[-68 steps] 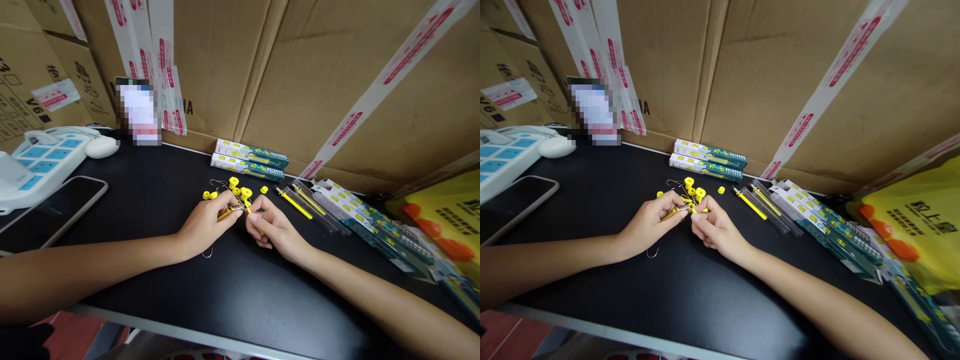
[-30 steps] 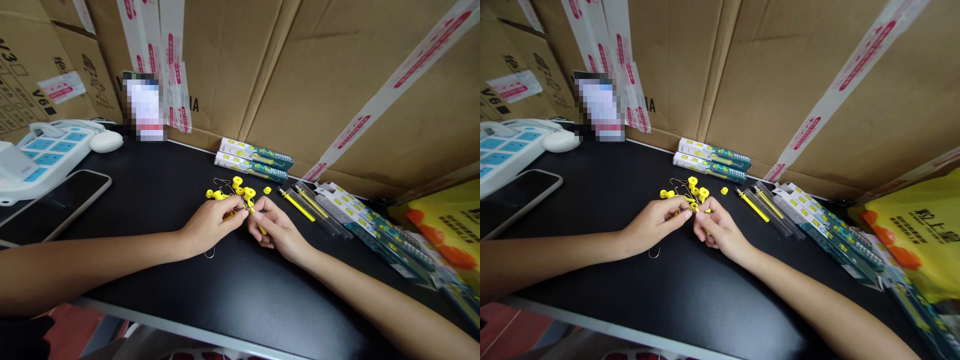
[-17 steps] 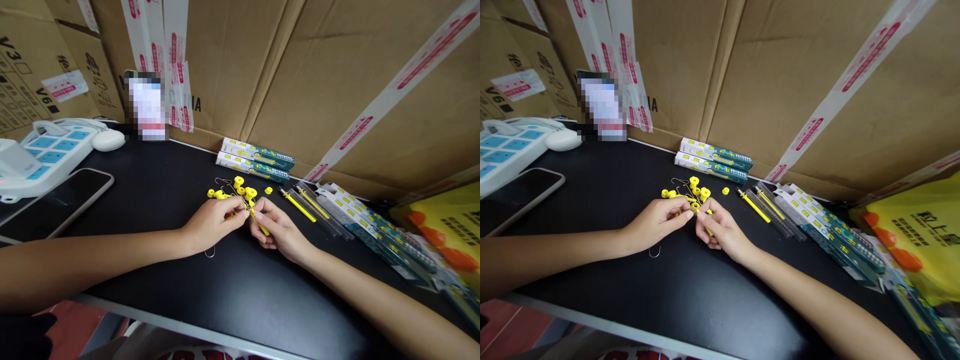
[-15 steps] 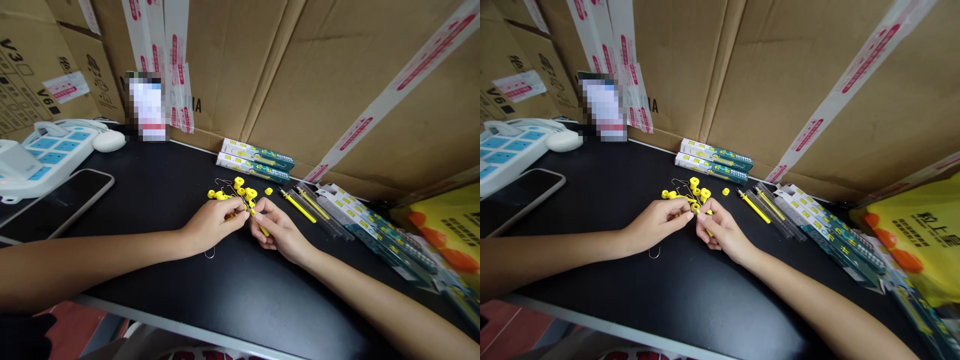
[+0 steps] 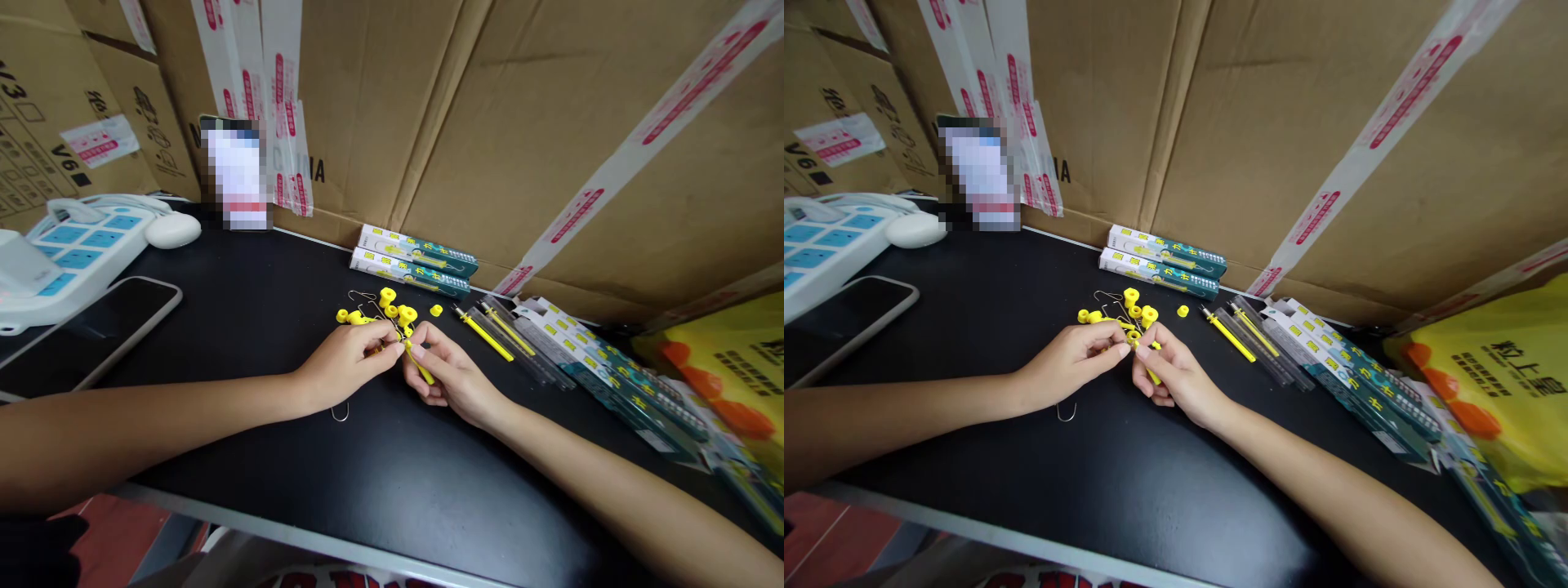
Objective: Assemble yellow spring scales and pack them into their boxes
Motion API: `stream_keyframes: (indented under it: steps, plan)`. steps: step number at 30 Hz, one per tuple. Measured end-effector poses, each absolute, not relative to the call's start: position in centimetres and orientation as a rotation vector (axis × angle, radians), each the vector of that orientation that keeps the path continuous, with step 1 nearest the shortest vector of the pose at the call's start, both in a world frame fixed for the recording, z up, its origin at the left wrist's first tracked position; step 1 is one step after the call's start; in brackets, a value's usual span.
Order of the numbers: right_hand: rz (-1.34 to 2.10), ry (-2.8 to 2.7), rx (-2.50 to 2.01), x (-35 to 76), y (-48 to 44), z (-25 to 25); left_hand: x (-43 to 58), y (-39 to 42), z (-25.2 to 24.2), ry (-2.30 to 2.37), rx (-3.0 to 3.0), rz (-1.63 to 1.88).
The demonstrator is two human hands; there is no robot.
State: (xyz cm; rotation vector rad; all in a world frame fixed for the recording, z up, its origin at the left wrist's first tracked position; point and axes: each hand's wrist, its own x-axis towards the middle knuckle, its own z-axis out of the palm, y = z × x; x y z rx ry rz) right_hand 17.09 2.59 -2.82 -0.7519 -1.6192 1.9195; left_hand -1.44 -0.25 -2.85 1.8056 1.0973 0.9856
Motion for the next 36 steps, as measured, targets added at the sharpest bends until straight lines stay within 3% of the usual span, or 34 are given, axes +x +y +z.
stream_keyframes:
  steps: [36]
  plan:
    - [2.077,-1.368,-0.802,17.09,2.3,-2.22,-1.17,-0.48,-2.61,0.956,1.528,0.93]
